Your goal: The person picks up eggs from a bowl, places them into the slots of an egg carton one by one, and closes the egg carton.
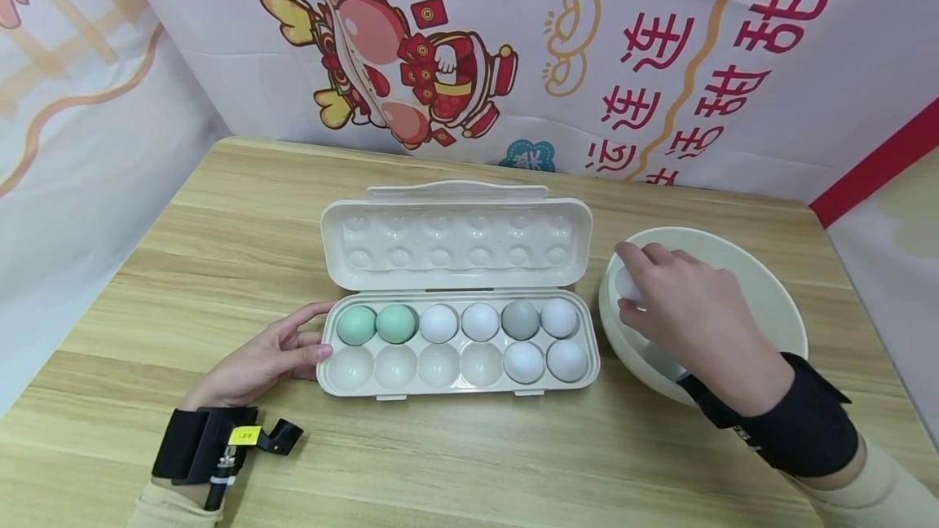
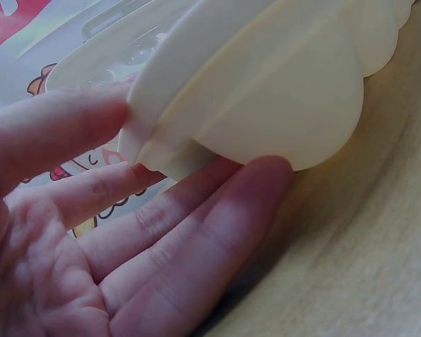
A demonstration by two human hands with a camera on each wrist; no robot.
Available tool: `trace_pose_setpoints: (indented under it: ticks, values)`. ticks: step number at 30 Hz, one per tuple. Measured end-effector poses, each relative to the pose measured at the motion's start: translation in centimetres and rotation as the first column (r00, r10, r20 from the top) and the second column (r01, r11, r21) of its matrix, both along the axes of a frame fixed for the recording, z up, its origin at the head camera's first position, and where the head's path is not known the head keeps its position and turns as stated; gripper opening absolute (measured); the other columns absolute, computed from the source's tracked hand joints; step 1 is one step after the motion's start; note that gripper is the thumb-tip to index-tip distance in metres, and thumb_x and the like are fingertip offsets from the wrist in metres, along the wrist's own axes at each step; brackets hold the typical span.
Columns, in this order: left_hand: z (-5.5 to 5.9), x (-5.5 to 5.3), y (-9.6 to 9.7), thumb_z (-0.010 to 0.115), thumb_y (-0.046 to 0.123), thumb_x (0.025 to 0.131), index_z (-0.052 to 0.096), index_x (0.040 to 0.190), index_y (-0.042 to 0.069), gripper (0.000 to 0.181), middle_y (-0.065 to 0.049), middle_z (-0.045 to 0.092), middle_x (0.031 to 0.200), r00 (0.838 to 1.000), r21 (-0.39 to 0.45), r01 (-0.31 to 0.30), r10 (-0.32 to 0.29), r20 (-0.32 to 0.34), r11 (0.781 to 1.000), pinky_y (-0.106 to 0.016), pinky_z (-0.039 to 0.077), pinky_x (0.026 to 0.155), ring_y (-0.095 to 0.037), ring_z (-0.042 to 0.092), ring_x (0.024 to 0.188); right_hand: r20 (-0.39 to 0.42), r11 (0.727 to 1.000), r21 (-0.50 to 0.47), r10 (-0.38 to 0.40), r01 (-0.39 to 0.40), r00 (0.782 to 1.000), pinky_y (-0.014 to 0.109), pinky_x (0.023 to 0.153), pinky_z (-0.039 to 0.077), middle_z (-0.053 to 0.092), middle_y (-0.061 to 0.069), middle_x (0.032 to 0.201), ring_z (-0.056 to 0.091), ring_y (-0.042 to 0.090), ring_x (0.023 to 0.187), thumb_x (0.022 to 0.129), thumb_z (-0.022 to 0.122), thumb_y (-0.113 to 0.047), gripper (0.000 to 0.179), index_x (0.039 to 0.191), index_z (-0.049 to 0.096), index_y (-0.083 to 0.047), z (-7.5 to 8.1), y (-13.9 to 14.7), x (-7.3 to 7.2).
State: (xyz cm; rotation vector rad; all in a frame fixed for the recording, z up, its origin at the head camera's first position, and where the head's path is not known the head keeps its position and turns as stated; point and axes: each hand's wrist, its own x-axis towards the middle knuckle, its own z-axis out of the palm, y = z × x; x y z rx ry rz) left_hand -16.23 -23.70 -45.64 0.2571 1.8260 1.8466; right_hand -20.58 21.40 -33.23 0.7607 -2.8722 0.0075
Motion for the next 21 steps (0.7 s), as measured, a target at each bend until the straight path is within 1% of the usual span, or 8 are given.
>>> trace_pose_setpoints:
  ticks: [5,7,9,12,16,21]
  values:
    - [0.0,0.0,0.0,0.053,0.005,0.092,0.019,0.143,0.006,0.062,-0.021,0.060,0.110,1.000,0.003,0.000,0.000,-0.003,1.000,-0.040,0.056,0.079,-0.024,0.063,0.094,0.031,1.000,0.006,-0.009,0.009,0.999,0.038,0.042,0.048,0.065,0.025,0.089,0.056,0.024,0.055,0.064,0.080,-0.019,0.063,0.116,0.050,-0.001,0.1,-0.6,0.0]
    - [0.0,0.0,0.0,0.054,0.006,0.092,0.019,0.143,0.007,0.062,-0.020,0.060,0.110,1.000,0.003,-0.002,0.002,-0.001,1.000,-0.040,0.056,0.079,-0.024,0.063,0.094,0.046,1.000,0.015,-0.027,0.027,0.999,0.035,0.040,0.047,0.065,0.023,0.089,0.056,0.023,0.055,0.065,0.080,-0.020,0.063,0.117,0.049,-0.003,0.1,-0.9,0.1]
    - [0.0,0.1,0.0,0.054,0.006,0.092,0.020,0.143,0.007,0.062,-0.019,0.060,0.109,1.000,0.004,-0.004,0.004,0.002,1.000,-0.040,0.056,0.079,-0.024,0.063,0.094,0.060,0.999,0.016,-0.033,0.032,0.998,0.035,0.040,0.047,0.065,0.023,0.090,0.056,0.024,0.057,0.066,0.079,-0.021,0.062,0.118,0.048,-0.004,0.2,-1.3,0.2]
    - [0.0,0.1,-0.1,0.054,0.006,0.092,0.020,0.143,0.007,0.062,-0.019,0.061,0.109,1.000,0.005,-0.006,0.006,0.004,1.000,-0.039,0.056,0.079,-0.024,0.063,0.094,0.035,1.000,-0.012,-0.001,0.002,0.999,0.032,0.037,0.044,0.066,0.021,0.089,0.056,0.024,0.056,0.067,0.078,-0.020,0.059,0.116,0.049,-0.005,0.0,-2.0,0.5]
    - [0.0,0.1,-0.1,0.054,0.006,0.092,0.020,0.143,0.007,0.062,-0.021,0.060,0.110,1.000,0.004,-0.005,0.005,0.004,1.000,-0.040,0.056,0.079,-0.025,0.063,0.094,-0.002,0.998,-0.050,0.044,-0.044,0.999,0.033,0.035,0.043,0.066,0.018,0.085,0.057,0.024,0.057,0.067,0.078,-0.019,0.058,0.116,0.048,-0.006,-0.3,-2.9,0.9]
    - [-0.1,0.1,0.0,0.054,0.007,0.092,0.019,0.144,0.007,0.063,-0.024,0.059,0.112,1.000,-0.001,-0.009,0.009,0.013,1.000,-0.040,0.056,0.079,-0.026,0.063,0.095,-0.002,0.995,-0.079,0.058,-0.058,0.998,0.041,0.039,0.047,0.067,0.019,0.092,0.061,0.030,0.064,0.067,0.078,-0.021,0.060,0.117,0.048,-0.006,-0.5,-3.8,1.2]
